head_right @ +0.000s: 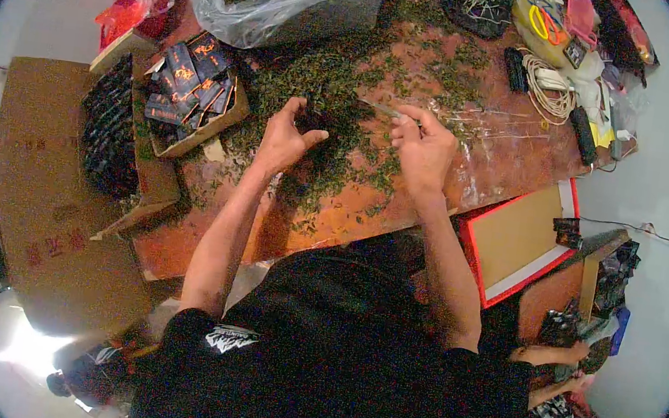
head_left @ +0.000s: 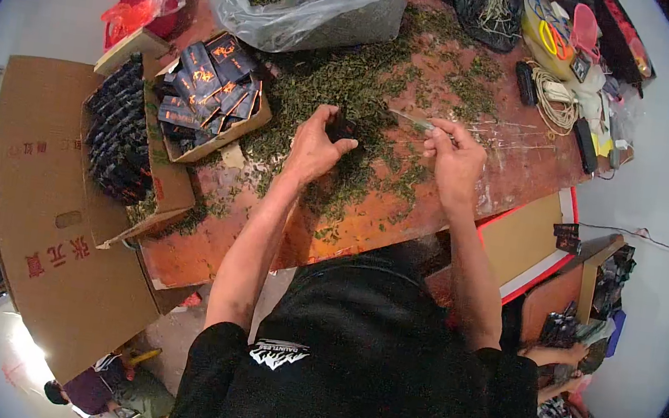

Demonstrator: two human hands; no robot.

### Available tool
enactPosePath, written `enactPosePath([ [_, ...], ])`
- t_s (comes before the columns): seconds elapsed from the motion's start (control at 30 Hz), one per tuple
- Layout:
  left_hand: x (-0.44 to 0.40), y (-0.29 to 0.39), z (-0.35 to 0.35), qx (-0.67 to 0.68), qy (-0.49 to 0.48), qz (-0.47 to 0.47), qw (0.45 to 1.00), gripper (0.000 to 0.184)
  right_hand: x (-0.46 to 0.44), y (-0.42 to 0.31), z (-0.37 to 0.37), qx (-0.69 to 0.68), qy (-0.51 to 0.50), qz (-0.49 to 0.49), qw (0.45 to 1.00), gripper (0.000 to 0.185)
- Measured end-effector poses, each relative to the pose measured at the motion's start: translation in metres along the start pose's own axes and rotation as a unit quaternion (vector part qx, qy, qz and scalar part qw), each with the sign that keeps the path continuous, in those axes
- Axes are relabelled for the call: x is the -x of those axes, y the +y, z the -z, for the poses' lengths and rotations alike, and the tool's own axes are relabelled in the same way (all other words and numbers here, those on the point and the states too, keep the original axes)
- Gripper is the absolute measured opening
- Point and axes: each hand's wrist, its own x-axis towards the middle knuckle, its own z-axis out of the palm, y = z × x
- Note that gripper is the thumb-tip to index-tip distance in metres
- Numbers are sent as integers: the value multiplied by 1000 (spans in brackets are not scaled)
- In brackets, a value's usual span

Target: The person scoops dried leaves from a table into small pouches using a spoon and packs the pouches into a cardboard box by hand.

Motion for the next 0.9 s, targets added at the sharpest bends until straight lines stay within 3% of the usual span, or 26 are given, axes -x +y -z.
enactPosePath([
  [0.47, -2, 2, -6, -14, 21, -30, 999, 73, 12, -38, 9, 4, 3, 46, 999, 19],
  [0.67, -5, 1, -8, 1, 6, 1, 1000, 73, 19, -46, 6, 30, -3, 94, 995, 18],
  [0.9, -3, 13, -4, 15, -1, 10, 1000, 70, 17, -42, 6, 118, -11, 140, 983, 17],
])
